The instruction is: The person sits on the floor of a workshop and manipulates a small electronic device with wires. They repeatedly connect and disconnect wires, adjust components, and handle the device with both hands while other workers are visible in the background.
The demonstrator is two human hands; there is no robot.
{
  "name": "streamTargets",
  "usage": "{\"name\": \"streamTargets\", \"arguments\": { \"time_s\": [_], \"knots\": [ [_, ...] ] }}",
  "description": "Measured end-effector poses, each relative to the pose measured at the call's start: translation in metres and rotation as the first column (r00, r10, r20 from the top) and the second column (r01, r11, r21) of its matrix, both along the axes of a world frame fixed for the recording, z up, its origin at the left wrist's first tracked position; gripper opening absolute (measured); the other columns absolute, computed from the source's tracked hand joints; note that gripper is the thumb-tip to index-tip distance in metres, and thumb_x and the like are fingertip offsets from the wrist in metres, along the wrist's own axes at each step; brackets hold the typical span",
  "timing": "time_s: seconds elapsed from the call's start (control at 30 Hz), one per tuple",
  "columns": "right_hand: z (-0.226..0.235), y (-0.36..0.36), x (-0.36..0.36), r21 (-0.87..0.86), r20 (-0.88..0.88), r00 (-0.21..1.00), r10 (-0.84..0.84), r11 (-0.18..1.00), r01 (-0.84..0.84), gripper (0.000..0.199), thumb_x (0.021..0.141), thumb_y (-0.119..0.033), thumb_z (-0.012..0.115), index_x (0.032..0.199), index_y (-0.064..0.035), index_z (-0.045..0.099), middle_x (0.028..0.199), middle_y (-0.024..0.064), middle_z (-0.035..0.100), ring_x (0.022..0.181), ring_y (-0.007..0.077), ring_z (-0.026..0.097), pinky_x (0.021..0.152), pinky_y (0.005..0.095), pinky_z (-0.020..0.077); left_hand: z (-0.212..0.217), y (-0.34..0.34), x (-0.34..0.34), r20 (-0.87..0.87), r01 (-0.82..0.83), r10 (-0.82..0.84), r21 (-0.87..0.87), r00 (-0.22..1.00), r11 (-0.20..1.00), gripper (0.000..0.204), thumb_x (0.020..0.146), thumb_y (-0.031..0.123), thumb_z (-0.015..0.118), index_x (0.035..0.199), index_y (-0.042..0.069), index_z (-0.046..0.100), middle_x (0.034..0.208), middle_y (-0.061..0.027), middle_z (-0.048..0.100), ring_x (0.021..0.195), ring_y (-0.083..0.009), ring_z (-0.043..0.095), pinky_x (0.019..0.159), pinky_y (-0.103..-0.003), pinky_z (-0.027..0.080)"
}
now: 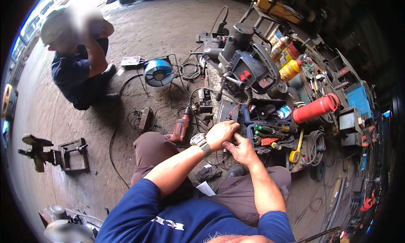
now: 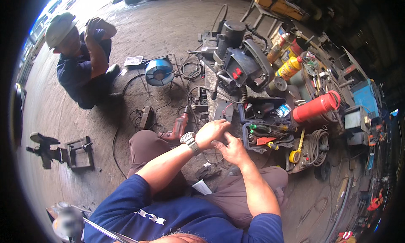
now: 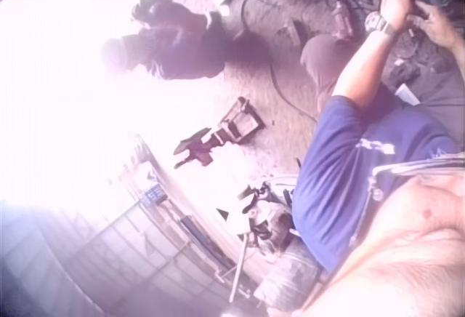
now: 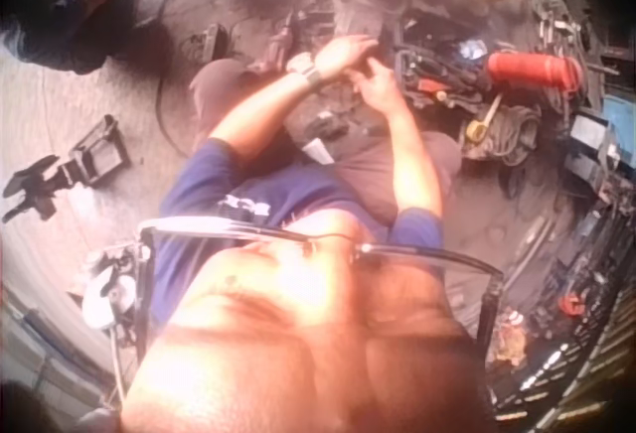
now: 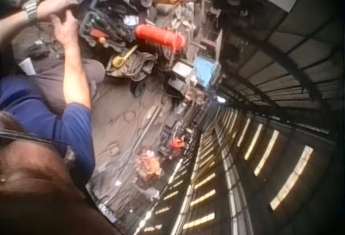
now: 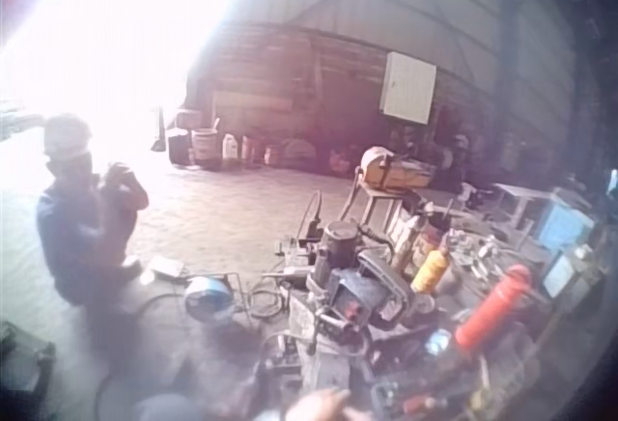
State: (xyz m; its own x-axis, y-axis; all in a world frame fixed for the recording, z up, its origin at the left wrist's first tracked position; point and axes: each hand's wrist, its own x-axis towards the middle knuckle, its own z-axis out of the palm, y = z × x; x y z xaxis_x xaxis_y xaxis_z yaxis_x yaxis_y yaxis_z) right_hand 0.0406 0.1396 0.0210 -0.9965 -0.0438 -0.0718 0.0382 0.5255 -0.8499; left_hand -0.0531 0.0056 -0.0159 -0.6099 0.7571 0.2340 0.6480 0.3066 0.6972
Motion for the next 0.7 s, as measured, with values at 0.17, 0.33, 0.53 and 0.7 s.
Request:
{"name": "streamTargets", "arguments": {
  "time_s": [0.17, 0.33, 0.53, 0.7],
  "knots": [
    [0.006, -0.006, -0.006, -0.037, 0.034, 0.999, 0.018, 0.999, -0.017, 0.054, 0.09, -0.041, 0.072, 0.12, 0.0019, 0.061, 0.101, 0.0183, 0.072, 0.097, 0.0251, 0.071, 0.082, 0.0357, 0.0534, 0.001, -0.007, -0.001, 0.068, -0.055, 0.052, 0.044, 0.996, 0.998, 0.051, 0.067, 0.013, 0.073, 0.114, 0.0, 0.06, 0.106, -0.017, 0.064, 0.101, -0.0369, 0.063, 0.083, -0.045, 0.053],
    [0.073, 0.04, -0.006, -0.295, -0.474, 0.786, -0.397, 0.913, 0.283, 0.043, 0.094, -0.024, 0.067, 0.126, 0.0022, 0.057, 0.084, 0.0004, 0.057, 0.068, 0.0099, 0.051, 0.064, 0.026, 0.0448, 0.013, -0.005, -0.005, 0.103, -0.26, 0.246, 0.165, 0.964, 0.951, 0.032, 0.083, 0.019, 0.069, 0.108, 0.0, 0.061, 0.104, -0.0193, 0.063, 0.097, -0.0385, 0.063, 0.085, -0.046, 0.052],
    [0.173, 0.057, 0.041, -0.266, -0.895, 0.315, -0.316, 0.945, 0.192, 0.048, 0.102, -0.03, 0.049, 0.121, 0.0139, 0.053, 0.072, -0.0007, 0.049, 0.058, 0.0073, 0.041, 0.055, 0.0225, 0.0351, 0.03, -0.012, -0.004, 0.255, -0.308, 0.24, 0.269, 0.936, 0.913, 0.032, 0.088, 0.024, 0.068, 0.104, -0.003, 0.062, 0.098, -0.022, 0.066, 0.095, -0.0393, 0.064, 0.083, -0.043, 0.051],
    [0.066, 0.034, 0.011, 0.023, -0.38, 0.913, -0.151, 0.985, 0.172, 0.027, 0.092, -0.021, 0.072, 0.11, -0.0004, 0.069, 0.088, 0.0014, 0.067, 0.074, 0.0062, 0.055, 0.067, 0.0232, 0.0457, 0.034, -0.008, 0.012, 0.253, -0.187, 0.128, 0.224, 0.959, 0.957, 0.039, 0.085, 0.03, 0.07, 0.107, -0.002, 0.062, 0.096, -0.0242, 0.066, 0.096, -0.0407, 0.064, 0.085, -0.045, 0.051]
  ]
}}
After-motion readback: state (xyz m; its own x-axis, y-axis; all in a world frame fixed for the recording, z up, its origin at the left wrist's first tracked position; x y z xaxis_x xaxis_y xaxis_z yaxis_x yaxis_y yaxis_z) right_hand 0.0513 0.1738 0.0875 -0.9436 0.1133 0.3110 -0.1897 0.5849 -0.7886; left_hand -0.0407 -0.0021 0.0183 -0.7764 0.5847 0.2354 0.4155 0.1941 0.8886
